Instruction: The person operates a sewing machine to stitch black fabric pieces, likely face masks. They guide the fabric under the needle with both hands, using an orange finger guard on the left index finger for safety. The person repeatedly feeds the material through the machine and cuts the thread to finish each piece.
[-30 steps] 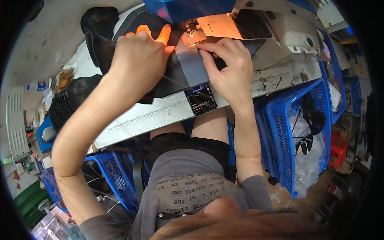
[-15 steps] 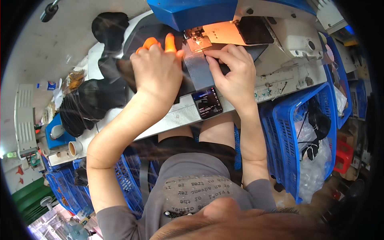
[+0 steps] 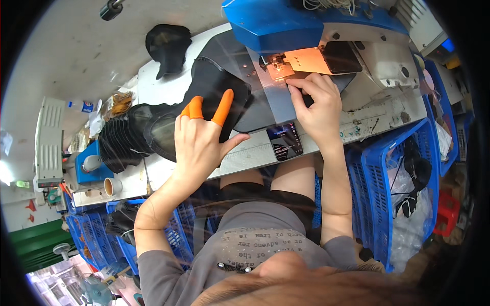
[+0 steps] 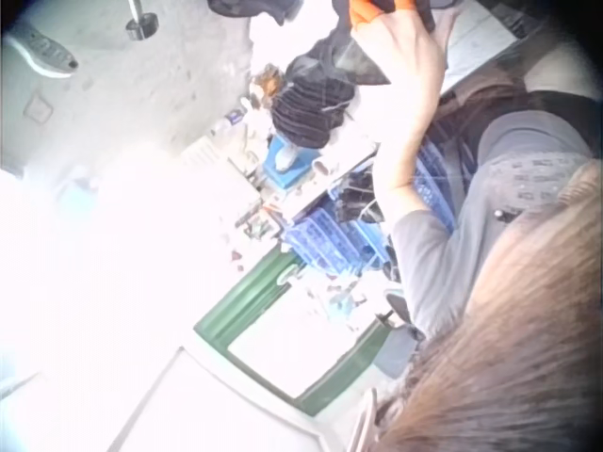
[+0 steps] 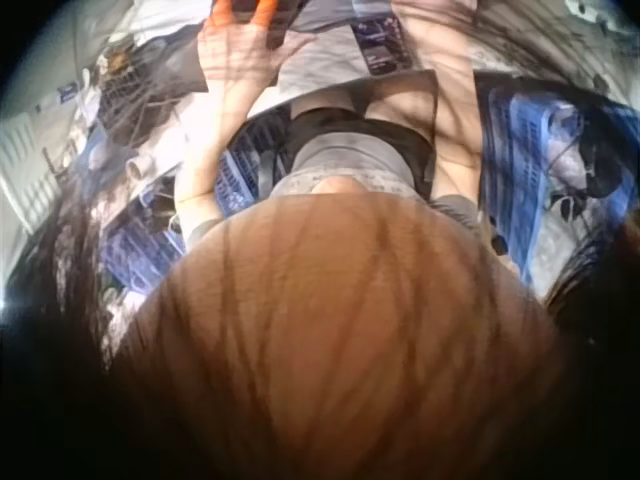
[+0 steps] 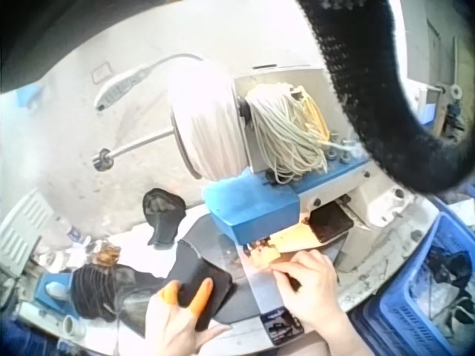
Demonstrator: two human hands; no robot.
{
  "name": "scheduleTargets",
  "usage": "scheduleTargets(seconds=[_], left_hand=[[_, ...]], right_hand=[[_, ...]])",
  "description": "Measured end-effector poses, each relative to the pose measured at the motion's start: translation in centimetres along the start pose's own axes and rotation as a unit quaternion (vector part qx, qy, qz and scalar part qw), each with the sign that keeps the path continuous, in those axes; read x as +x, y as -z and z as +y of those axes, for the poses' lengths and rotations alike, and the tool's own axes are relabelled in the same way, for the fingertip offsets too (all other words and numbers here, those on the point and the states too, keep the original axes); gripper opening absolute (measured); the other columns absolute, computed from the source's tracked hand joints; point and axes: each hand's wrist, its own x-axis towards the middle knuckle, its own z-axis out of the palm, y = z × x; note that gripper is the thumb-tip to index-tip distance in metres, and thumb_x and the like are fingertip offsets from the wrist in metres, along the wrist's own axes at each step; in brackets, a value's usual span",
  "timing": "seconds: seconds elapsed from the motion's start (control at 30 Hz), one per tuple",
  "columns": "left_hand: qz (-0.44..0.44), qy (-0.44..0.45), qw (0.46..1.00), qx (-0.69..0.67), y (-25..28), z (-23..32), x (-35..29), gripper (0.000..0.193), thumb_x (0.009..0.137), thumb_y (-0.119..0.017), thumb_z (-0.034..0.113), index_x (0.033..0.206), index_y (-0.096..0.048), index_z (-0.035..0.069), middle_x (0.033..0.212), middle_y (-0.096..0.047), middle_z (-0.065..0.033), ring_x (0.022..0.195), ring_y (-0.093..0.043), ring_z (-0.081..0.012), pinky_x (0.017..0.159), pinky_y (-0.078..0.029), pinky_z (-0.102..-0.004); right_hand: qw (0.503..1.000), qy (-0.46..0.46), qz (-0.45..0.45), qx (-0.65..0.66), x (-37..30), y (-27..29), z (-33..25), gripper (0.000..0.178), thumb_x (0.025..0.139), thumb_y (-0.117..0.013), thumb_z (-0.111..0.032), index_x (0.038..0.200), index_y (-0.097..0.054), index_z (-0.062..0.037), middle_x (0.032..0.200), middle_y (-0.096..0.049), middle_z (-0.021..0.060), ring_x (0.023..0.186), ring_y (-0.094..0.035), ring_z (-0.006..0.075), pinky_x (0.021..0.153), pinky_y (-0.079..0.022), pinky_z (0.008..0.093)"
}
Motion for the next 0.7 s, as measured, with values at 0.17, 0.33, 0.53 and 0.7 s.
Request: scheduleTargets(seconds=[0.17, 0.33, 0.53, 0.7], left_hand=[[0.060, 0.014, 0.993, -0.097, -2.3, -3.6, -1.3, 0.080, 0.059, -0.077, 0.009, 0.136, -0.056, 0.014, 0.122, -0.052, -0.0182, 0.105, -0.053, -0.0375, 0.093, -0.044, -0.0456], [-0.001, -0.013, 0.998, 0.064, -5.4, -13.5, -2.9, 0.086, 0.066, -0.079, 0.013, 0.143, -0.043, 0.004, 0.123, -0.052, -0.0159, 0.115, -0.051, -0.0316, 0.113, -0.028, -0.0506], [-0.276, 0.014, 0.954, 0.120, -8.4, -17.3, -7.2, 0.081, 0.085, -0.059, 0.063, 0.137, -0.050, 0.002, 0.122, -0.057, -0.0209, 0.119, -0.053, -0.0362, 0.108, -0.032, -0.0559], [-0.116, 0.074, 0.988, 0.075, -12.6, -17.6, 1.5, 0.049, 0.090, -0.060, 0.046, 0.115, -0.064, 0.005, 0.100, -0.065, -0.0141, 0.094, -0.063, -0.0351, 0.085, -0.049, -0.0458]], right_hand=[[1.000, -0.002, -0.006, -0.003, 0.0, 0.1, -0.2, 0.007, 0.077, -0.072, -0.009, 0.083, -0.074, -0.0098, 0.074, -0.059, 0.0023, 0.074, -0.057, 0.0225, 0.068, -0.044, 0.0363], [1.000, 0.003, -0.013, -0.017, 0.0, 0.4, -0.3, 0.007, 0.077, -0.072, -0.009, 0.084, -0.073, -0.0098, 0.074, -0.058, 0.0021, 0.073, -0.056, 0.0224, 0.069, -0.043, 0.0363], [1.000, -0.002, -0.020, -0.014, 0.0, 0.0, -0.2, 0.007, 0.078, -0.072, -0.009, 0.085, -0.074, -0.0102, 0.073, -0.058, 0.0012, 0.074, -0.056, 0.0209, 0.070, -0.042, 0.0350], [0.999, -0.009, -0.029, -0.039, 0.0, 0.6, -0.4, 0.008, 0.078, -0.071, -0.009, 0.085, -0.074, -0.0097, 0.073, -0.058, 0.0012, 0.073, -0.055, 0.0205, 0.070, -0.041, 0.0347]])
